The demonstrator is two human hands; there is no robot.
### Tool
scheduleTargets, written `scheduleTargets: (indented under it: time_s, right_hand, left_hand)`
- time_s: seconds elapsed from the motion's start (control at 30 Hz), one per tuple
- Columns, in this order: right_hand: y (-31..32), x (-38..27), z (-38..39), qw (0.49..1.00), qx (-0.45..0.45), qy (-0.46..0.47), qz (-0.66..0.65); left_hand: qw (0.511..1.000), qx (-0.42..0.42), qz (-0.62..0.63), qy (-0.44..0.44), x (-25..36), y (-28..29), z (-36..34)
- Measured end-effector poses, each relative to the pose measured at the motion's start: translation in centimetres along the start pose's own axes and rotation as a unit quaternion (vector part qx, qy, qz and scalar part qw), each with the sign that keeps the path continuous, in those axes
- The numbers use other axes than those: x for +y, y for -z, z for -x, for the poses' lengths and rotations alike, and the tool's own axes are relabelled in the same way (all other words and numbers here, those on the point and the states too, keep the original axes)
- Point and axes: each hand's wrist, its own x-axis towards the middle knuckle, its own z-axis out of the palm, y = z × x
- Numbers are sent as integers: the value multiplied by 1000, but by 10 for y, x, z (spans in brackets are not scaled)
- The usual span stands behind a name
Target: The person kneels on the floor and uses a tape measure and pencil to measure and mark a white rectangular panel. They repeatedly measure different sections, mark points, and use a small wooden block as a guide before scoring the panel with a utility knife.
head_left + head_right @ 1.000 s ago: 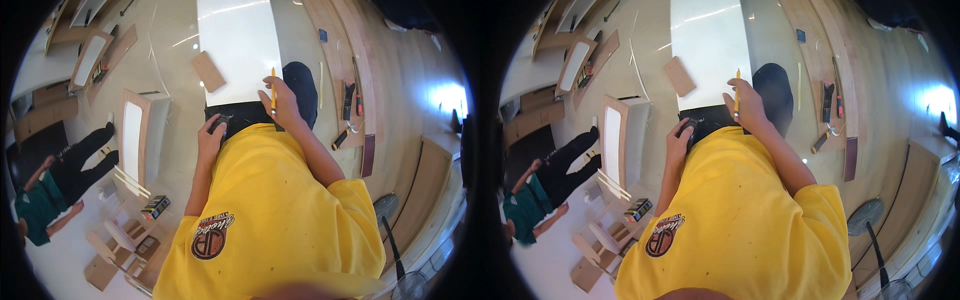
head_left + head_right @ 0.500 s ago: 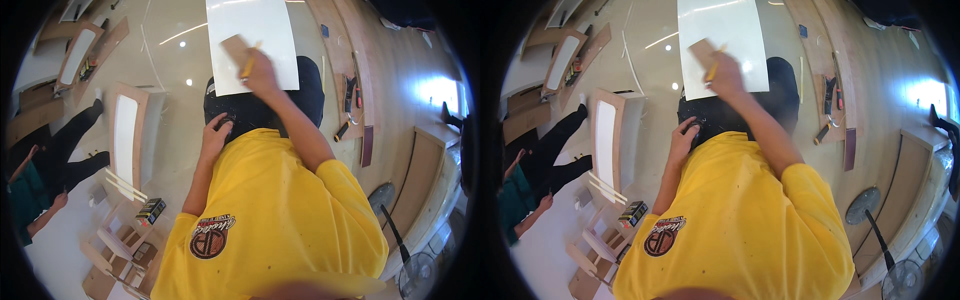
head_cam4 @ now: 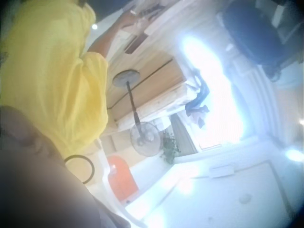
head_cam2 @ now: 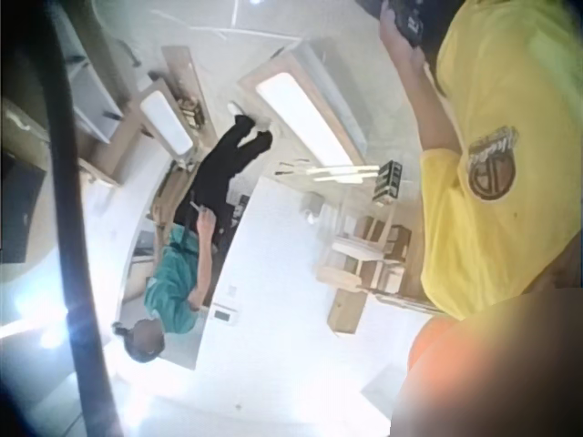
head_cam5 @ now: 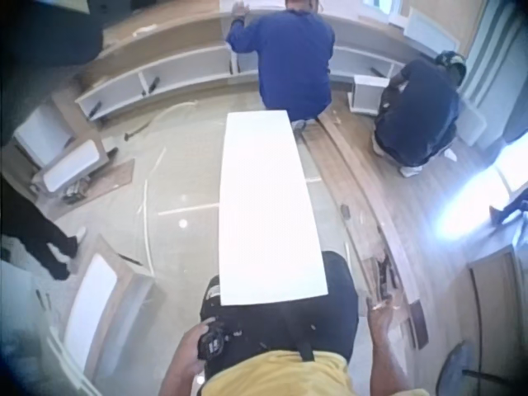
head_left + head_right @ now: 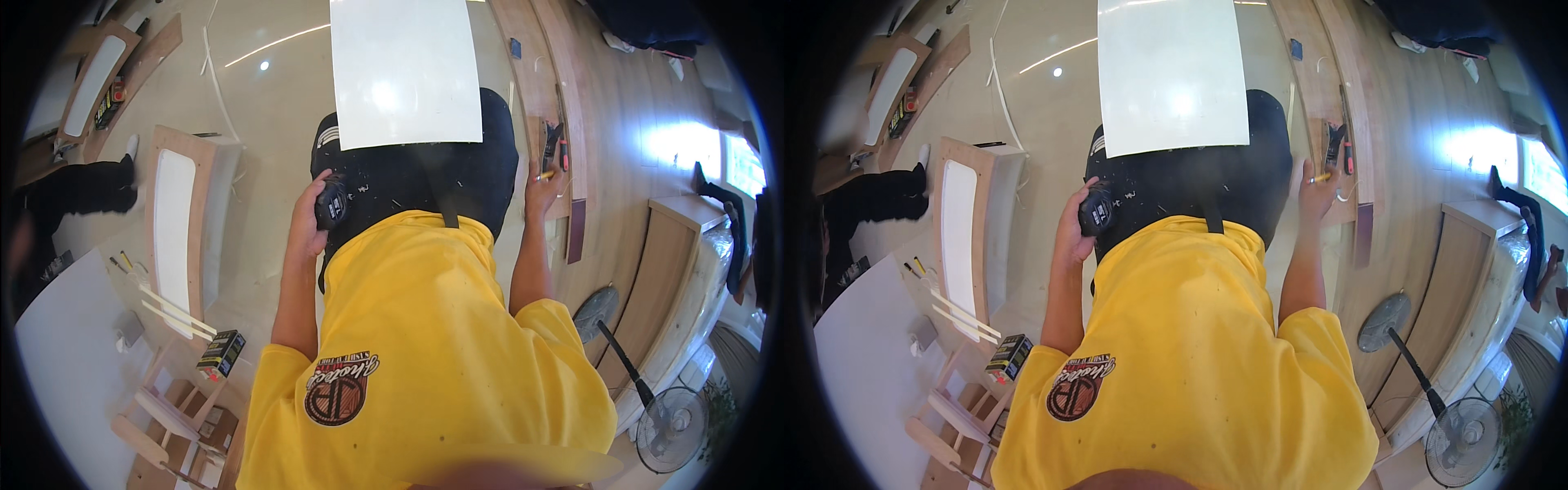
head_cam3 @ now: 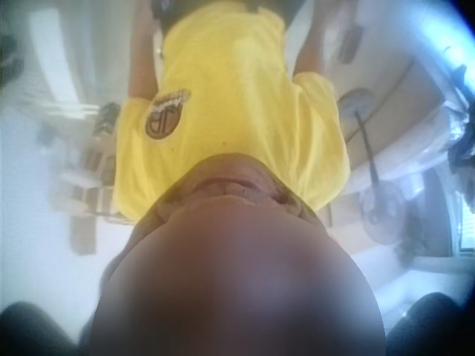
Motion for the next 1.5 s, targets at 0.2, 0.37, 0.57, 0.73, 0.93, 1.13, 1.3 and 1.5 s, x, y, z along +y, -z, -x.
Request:
scheduleTargets:
  time_s: [0.2,0.37,0.57,0.73,0.93,1.13,1.3,1.5]
  right_hand:
    - [-28,-145,-36,947,-141,135,-256]
    - [-100,-212,-66,954,-248,3,-171]
    - [-113,-212,-45,953,-220,15,-210]
    - [-112,-227,-28,951,-213,-39,-221]
    - [-125,-272,12,958,-167,-51,-227]
    - [-158,-354,61,929,-147,-111,-322]
    - [-181,-388,81,917,-208,-132,-314]
    - [-170,-249,-12,931,-247,151,-224]
  left_hand:
    - [980,-22,192,39,-10,-1,-15]
    - [973,-54,224,9,-4,-25,-35]
    - [994,-37,97,-26,4,-57,-48]
    - [987,13,156,-36,13,-39,-63]
    - [987,3,154,-34,59,13,-96]
    - [980,112,121,-109,138,59,-132]
    - [969,146,109,-169,159,75,-144]
    - [979,134,109,-106,86,26,-50]
